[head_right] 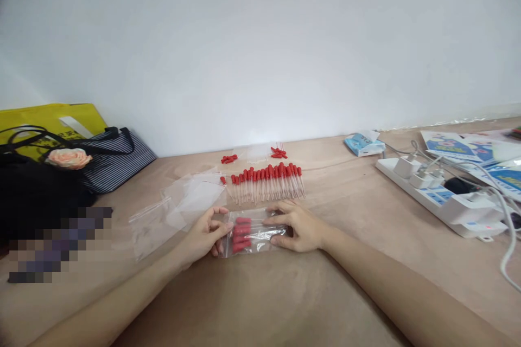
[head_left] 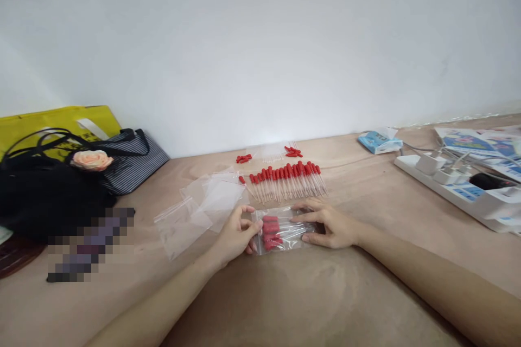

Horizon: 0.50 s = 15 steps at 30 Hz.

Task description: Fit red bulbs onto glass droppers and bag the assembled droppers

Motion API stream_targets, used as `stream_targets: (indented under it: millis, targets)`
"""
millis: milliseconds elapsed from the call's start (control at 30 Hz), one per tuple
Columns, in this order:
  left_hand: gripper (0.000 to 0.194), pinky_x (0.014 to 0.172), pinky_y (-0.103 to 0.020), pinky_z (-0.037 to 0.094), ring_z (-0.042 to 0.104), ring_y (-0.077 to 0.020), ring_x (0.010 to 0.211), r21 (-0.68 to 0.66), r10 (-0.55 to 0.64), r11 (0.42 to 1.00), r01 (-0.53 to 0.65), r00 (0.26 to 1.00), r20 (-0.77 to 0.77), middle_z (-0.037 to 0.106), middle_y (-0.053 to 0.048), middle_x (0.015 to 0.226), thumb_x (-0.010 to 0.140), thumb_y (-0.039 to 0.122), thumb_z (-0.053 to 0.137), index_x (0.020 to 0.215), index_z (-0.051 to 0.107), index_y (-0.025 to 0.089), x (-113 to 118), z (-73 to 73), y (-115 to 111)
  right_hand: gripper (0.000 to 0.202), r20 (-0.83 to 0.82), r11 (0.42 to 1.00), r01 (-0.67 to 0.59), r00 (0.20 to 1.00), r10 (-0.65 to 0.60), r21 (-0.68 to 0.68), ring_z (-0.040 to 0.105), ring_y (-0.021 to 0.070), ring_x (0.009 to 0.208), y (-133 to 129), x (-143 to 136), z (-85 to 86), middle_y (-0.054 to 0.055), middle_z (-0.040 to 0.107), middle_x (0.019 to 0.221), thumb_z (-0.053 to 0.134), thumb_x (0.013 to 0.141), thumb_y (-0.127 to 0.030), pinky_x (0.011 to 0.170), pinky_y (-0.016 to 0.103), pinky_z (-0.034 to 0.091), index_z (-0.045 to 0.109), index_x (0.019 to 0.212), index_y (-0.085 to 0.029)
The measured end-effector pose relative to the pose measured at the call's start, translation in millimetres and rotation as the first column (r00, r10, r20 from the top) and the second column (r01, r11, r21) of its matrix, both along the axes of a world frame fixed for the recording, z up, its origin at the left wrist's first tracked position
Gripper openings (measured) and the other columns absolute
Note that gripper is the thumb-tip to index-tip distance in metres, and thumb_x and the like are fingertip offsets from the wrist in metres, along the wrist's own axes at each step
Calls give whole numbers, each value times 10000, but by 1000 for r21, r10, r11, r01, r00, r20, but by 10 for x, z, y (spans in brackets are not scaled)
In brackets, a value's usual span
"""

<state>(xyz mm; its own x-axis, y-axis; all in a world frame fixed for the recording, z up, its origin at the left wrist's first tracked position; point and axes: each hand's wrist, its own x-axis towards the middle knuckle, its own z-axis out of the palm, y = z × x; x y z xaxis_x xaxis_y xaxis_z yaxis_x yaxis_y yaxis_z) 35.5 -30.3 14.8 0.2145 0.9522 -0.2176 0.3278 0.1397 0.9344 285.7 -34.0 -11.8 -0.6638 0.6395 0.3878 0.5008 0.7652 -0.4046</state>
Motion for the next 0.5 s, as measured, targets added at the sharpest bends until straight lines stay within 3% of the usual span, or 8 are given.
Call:
stream_targets:
  millis: [167,333,500]
  targets:
    - [460,407,-190,448,501,-75,470,142,28,989,-29,1000,12,504,62,644,610,368,643,963,402,196,-54,-30,54,391,13,997,57,998,-57,43,504,219,929,-36,-44,31,95,536,1040,591,734,-387,812,383,383,589,1088,-221]
    - [364,397,-189,375,421,-57,422,219,-77,970,106,987,-138,488,45,663,602,322,644,921,548,175,-99,-86,111,341,96,997,60,993,-64,48,504,168,752,-49,-105,88,43,540,780,570,742,-464,702,322,352,643,998,-251]
    - [364,507,-216,370,431,-87,509,437,44,895,87,959,-281,532,2,768,612,364,655,925,618,183,-121,-80,205,368,199,998,39,979,-48,46,496,166,759,-32,-84,159,31,540,754,538,758,-498,694,317,312,616,1053,-293]
